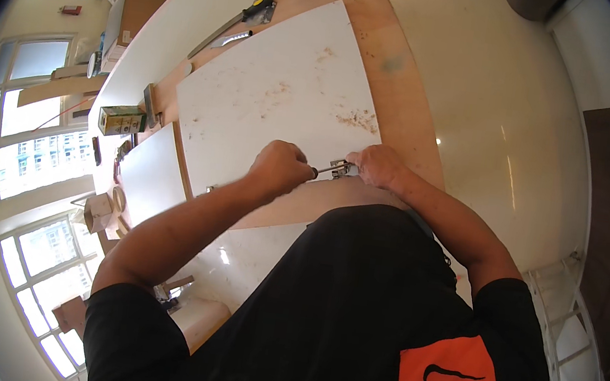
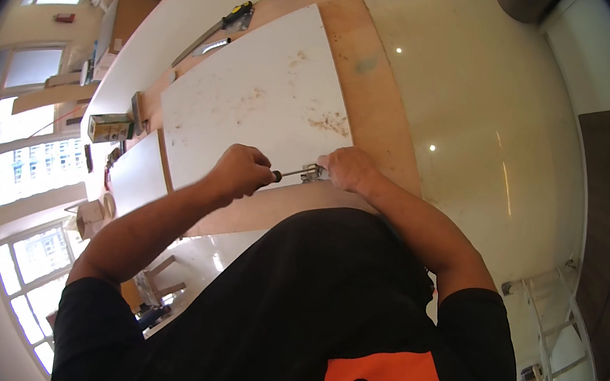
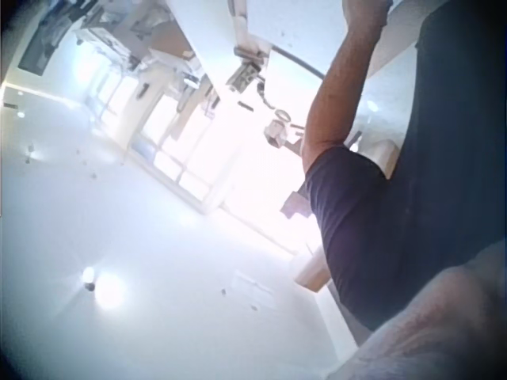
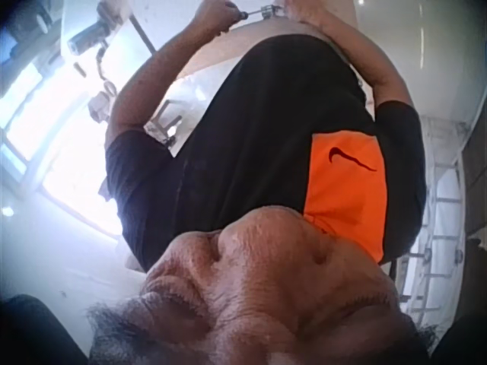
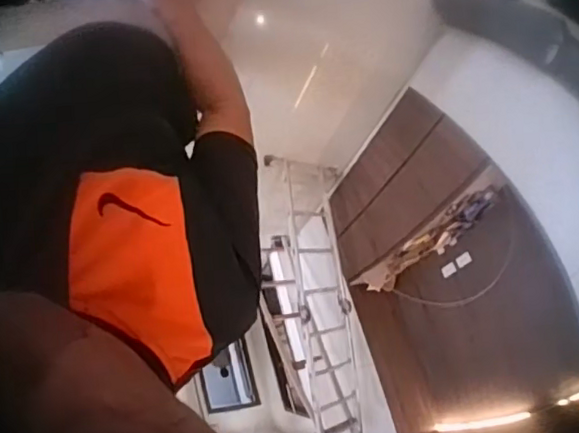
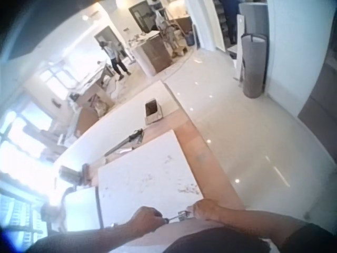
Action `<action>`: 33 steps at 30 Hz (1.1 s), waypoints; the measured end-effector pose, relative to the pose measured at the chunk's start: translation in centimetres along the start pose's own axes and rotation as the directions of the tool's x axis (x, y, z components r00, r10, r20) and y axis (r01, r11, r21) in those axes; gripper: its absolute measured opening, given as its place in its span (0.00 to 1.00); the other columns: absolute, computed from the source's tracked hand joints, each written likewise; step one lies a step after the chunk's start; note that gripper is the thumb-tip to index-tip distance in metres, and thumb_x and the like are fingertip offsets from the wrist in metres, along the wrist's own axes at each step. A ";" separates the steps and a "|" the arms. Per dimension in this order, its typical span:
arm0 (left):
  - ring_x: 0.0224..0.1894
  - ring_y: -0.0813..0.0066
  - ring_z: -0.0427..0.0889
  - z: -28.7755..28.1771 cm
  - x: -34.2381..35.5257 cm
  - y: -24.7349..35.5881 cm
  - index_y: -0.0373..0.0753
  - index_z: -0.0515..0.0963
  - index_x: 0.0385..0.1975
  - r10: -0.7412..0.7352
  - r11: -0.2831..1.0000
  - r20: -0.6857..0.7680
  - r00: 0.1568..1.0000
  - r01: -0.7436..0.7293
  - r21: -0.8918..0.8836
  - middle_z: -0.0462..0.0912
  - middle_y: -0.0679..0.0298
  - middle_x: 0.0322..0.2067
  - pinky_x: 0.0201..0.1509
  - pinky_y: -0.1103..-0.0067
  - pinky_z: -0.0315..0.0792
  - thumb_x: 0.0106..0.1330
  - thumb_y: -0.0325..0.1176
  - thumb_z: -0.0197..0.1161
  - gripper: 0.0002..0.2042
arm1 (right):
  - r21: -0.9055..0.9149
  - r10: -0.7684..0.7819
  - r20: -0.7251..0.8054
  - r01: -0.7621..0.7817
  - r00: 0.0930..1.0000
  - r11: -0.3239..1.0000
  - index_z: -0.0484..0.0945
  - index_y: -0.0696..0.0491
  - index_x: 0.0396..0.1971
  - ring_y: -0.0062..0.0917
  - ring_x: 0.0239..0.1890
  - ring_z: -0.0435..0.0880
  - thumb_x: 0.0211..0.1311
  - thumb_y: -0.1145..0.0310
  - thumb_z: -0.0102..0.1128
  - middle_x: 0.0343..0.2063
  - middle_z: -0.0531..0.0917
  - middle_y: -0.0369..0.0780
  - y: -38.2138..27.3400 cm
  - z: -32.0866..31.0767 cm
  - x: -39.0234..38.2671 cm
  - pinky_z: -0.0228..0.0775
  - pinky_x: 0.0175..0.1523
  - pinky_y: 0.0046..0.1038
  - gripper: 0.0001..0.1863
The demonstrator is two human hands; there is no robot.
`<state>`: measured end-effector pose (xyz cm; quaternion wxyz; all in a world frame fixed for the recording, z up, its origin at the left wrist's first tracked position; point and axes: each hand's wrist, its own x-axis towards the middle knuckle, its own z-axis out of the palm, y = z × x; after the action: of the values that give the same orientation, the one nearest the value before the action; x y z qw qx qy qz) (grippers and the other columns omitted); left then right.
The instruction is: The person uses a screwdriver to tighten and adjust screws on metal hinges attached to a wooden panel.
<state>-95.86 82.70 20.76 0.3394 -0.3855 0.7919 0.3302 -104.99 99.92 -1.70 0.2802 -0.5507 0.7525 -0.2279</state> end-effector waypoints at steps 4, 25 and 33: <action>0.16 0.71 0.78 -2.1 1.0 1.3 0.29 0.85 0.34 -0.205 0.972 0.238 0.949 0.227 -0.067 0.86 0.57 0.25 0.17 0.75 0.68 0.62 0.34 0.68 0.12 | 0.003 0.018 0.027 -0.018 0.999 1.000 0.84 0.44 0.50 0.45 0.32 0.87 0.53 0.68 0.63 0.26 0.86 0.48 -1.1 0.0 0.1 0.78 0.38 0.46 0.21; 0.29 0.62 0.87 1.7 -4.5 -7.0 0.26 0.84 0.46 0.381 0.924 -0.316 0.869 -0.351 0.150 0.88 0.52 0.30 0.32 0.71 0.78 0.64 0.33 0.64 0.17 | 0.610 0.397 -0.019 -0.304 0.918 0.732 0.77 0.58 0.54 0.33 0.37 0.88 0.56 0.70 0.64 0.32 0.86 0.44 2.3 0.6 -3.3 0.79 0.42 0.36 0.24; 0.20 0.83 0.75 9.2 -7.3 -11.1 0.27 0.81 0.51 -0.258 0.396 -0.150 0.954 -0.037 -0.918 0.84 0.63 0.27 0.22 0.83 0.65 0.66 0.34 0.65 0.19 | 0.915 0.401 0.401 -0.336 0.823 -0.225 0.78 0.54 0.49 0.24 0.42 0.87 0.71 0.78 0.50 0.40 0.84 0.37 4.9 -5.5 -9.0 0.75 0.38 0.22 0.12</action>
<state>-80.55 87.33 18.57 -0.0157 -0.6006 0.4928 0.6294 -109.98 110.11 0.73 0.6238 0.0884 0.4725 -0.6163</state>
